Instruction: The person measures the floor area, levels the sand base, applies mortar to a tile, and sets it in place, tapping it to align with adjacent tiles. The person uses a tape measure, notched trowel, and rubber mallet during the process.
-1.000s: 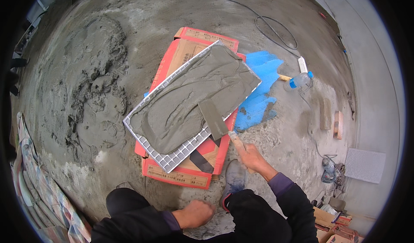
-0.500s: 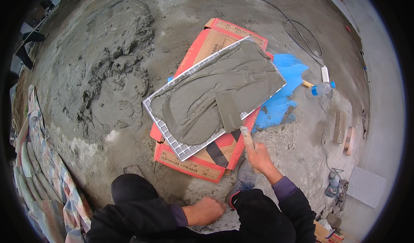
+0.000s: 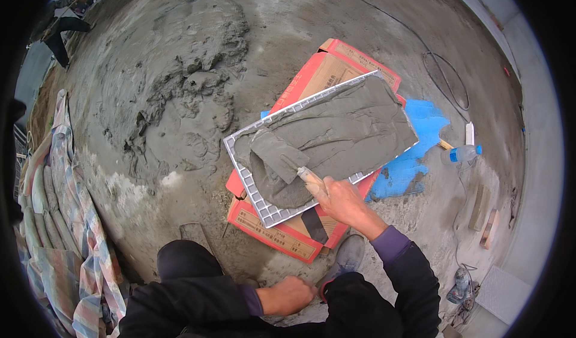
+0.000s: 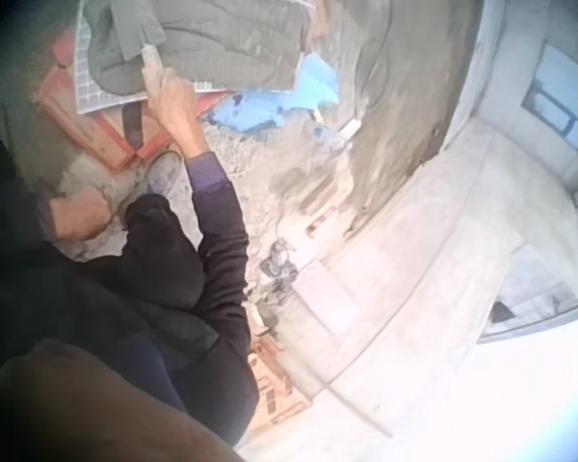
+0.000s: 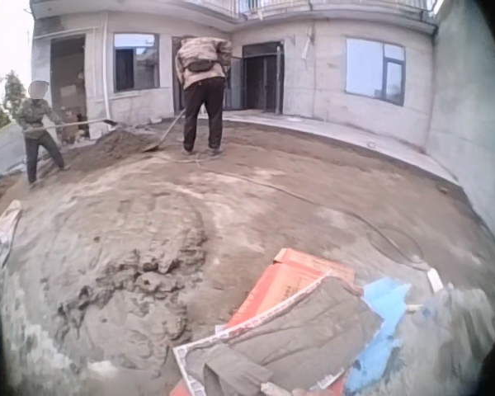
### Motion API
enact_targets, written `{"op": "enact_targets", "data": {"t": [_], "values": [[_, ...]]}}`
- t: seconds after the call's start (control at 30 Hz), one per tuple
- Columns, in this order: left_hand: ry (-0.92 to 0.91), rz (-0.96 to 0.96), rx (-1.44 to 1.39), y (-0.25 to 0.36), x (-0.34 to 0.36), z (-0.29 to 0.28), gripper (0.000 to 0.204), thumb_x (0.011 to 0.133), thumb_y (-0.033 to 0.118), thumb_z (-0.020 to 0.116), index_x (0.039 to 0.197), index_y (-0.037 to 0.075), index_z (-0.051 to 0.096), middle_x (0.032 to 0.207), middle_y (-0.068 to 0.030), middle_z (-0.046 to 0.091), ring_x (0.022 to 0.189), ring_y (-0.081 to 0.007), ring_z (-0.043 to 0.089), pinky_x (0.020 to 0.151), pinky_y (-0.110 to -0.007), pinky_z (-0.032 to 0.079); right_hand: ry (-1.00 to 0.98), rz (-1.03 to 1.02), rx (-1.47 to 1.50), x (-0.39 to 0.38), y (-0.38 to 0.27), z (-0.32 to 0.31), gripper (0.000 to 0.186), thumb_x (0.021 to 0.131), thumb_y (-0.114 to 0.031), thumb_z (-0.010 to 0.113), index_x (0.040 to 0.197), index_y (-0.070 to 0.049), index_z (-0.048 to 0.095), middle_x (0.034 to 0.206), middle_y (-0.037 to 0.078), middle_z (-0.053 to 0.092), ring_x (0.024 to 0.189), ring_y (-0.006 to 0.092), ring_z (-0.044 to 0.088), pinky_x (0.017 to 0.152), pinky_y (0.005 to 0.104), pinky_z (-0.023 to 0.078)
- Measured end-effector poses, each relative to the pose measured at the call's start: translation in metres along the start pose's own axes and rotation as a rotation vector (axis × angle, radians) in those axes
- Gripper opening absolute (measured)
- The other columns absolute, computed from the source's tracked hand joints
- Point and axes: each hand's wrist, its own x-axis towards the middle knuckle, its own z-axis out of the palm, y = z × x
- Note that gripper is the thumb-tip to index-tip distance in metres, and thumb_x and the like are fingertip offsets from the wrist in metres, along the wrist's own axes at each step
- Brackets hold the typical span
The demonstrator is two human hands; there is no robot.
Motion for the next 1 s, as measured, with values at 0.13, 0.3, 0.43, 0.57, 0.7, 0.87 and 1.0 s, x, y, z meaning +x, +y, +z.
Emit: {"op": "enact_targets", "data": {"t": [0.13, 0.3, 0.43, 0.57, 0.7, 0.87, 1.0], "values": [[0.086, -0.014, 0.03, 0.004, -0.005, -0.005, 0.015, 0.083, 0.011, 0.063, 0.092, -0.001, 0.065, 0.085, -0.0198, 0.069, 0.075, -0.0365, 0.072, 0.065, -0.046, 0.058, 0.189, 0.062, -0.258, -0.013, 0.024, -0.024, 0.046, 0.101, -0.039, 0.065, 0.083, 0.001, 0.055, 0.066, 0.028, 0.064, 0.066, 0.0479, 0.066, 0.058, 0.0544, 0.051], [0.099, 0.027, 0.044, 0.012, -0.011, -0.004, 0.014, 0.084, 0.01, 0.062, 0.093, 0.0, 0.064, 0.083, -0.0173, 0.068, 0.076, -0.0347, 0.072, 0.066, -0.045, 0.057, 0.362, 0.376, -0.392, -0.021, 0.069, -0.022, 0.042, 0.101, -0.038, 0.066, 0.087, 0.0, 0.056, 0.069, 0.027, 0.066, 0.066, 0.0485, 0.067, 0.058, 0.0547, 0.051], [0.095, 0.028, 0.04, 0.014, -0.011, 0.0, 0.014, 0.083, 0.01, 0.062, 0.093, 0.001, 0.064, 0.084, -0.0161, 0.068, 0.08, -0.0334, 0.072, 0.069, -0.043, 0.057, 0.318, 0.284, -0.267, -0.028, 0.07, -0.008, 0.044, 0.1, -0.041, 0.066, 0.088, 0.001, 0.056, 0.069, 0.028, 0.066, 0.066, 0.0489, 0.067, 0.059, 0.0555, 0.051], [0.067, 0.044, 0.045, 0.014, -0.01, 0.001, 0.014, 0.083, 0.011, 0.063, 0.093, 0.001, 0.065, 0.085, -0.0162, 0.069, 0.081, -0.0333, 0.072, 0.069, -0.043, 0.057, 0.165, 0.153, -0.16, -0.037, 0.04, 0.007, 0.046, 0.1, -0.042, 0.066, 0.089, 0.002, 0.058, 0.07, 0.028, 0.065, 0.067, 0.0492, 0.066, 0.059, 0.0558, 0.051], [0.052, 0.038, 0.03, 0.013, -0.008, -0.001, 0.014, 0.082, 0.01, 0.064, 0.092, 0.001, 0.064, 0.085, -0.0168, 0.069, 0.081, -0.034, 0.072, 0.07, -0.044, 0.058, 0.008, 0.131, -0.036, -0.043, 0.02, 0.023, 0.05, 0.099, -0.045, 0.066, 0.087, 0.003, 0.06, 0.072, 0.029, 0.064, 0.067, 0.0495, 0.065, 0.059, 0.0541, 0.05], [0.067, 0.019, 0.007, 0.013, -0.008, 0.006, 0.015, 0.081, 0.01, 0.065, 0.092, 0.0, 0.065, 0.086, -0.0174, 0.07, 0.082, -0.0352, 0.072, 0.072, -0.044, 0.058, -0.054, 0.165, 0.174, -0.039, 0.019, 0.021, 0.056, 0.098, -0.051, 0.065, 0.088, 0.004, 0.062, 0.071, 0.025, 0.064, 0.06, 0.0413, 0.063, 0.055, 0.0462, 0.049], [0.155, 0.025, 0.02, 0.012, -0.008, 0.019, 0.014, 0.079, 0.01, 0.067, 0.089, 0.001, 0.07, 0.086, -0.0168, 0.072, 0.082, -0.0349, 0.073, 0.071, -0.044, 0.059, -0.31, 0.525, 0.544, -0.038, -0.004, -0.008, 0.051, 0.1, -0.05, 0.064, 0.088, 0.0, 0.061, 0.067, 0.008, 0.061, 0.054, 0.0183, 0.059, 0.051, 0.0348, 0.046]]}}
